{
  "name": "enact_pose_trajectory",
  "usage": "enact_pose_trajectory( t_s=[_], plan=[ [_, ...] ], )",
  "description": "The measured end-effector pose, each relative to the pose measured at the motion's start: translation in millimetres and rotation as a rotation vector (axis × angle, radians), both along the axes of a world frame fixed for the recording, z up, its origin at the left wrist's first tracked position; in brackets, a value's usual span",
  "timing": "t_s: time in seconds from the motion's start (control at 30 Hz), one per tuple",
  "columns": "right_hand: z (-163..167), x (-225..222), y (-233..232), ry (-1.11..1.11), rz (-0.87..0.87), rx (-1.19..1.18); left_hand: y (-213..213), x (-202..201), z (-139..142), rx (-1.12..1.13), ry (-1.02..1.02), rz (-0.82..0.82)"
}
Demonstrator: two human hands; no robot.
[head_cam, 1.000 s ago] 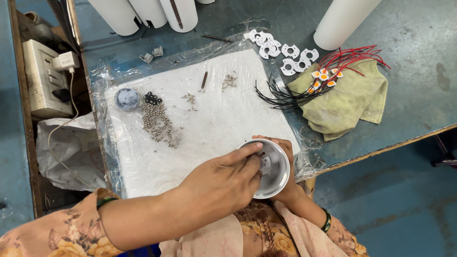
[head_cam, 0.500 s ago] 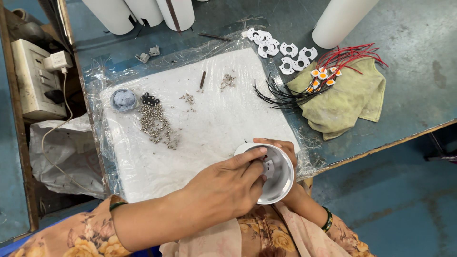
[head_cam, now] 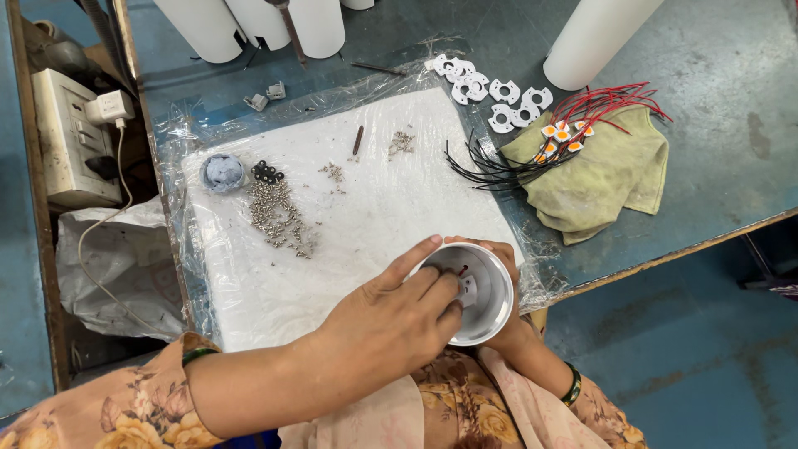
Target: The person assembles a cylindrical light fixture by inserting an LED module into a white plastic housing, threading wires through a hole, and securing the module with a screw using a power drill. The person repeats the process for a second unit.
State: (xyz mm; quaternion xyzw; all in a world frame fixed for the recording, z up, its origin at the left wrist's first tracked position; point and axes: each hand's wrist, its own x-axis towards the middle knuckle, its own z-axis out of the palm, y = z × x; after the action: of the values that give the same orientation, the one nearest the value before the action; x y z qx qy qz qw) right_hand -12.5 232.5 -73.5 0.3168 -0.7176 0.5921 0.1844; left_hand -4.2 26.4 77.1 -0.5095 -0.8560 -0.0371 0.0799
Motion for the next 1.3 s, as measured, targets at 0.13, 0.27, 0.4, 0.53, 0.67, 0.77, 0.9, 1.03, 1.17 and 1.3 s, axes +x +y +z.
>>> enact_pose_trajectory(
  t_s=[0.13,0.27,0.4,0.53,0.67,0.77,0.9,1.03,1.17,1.3],
  plan=[
    [0,0,1,-0.023,-0.06,0.092,-1,0,-2,0.038,0.009,0.011],
    [2,-1,5,-0.033,-0.137,0.24,-1,-2,-3,0.043,0.013,0.012],
    [5,0,5,-0.067,-0.107,0.223,0,-5,1,0.051,-0.04,0.001],
    [6,2,5,-0.05,-0.166,0.294,-7,-4,8,0.097,-0.023,0.01],
    [5,4,1,-0.193,-0.141,0.162,-14,1,14,0.146,0.047,0.021],
    [5,3,2,-0.147,-0.154,0.203,-13,1,11,0.132,-0.008,0.024],
    [4,2,6,-0.03,-0.198,0.333,-5,0,5,0.083,-0.046,0.012],
    [1,1,9,-0.047,-0.175,0.297,1,-3,2,0.013,-0.101,-0.01],
    [-3,0,8,-0.007,-0.199,0.334,3,-5,2,-0.067,0.019,-0.035],
    [-6,-3,7,0.017,-0.124,0.185,7,-6,1,-0.172,0.142,-0.041]
  ],
)
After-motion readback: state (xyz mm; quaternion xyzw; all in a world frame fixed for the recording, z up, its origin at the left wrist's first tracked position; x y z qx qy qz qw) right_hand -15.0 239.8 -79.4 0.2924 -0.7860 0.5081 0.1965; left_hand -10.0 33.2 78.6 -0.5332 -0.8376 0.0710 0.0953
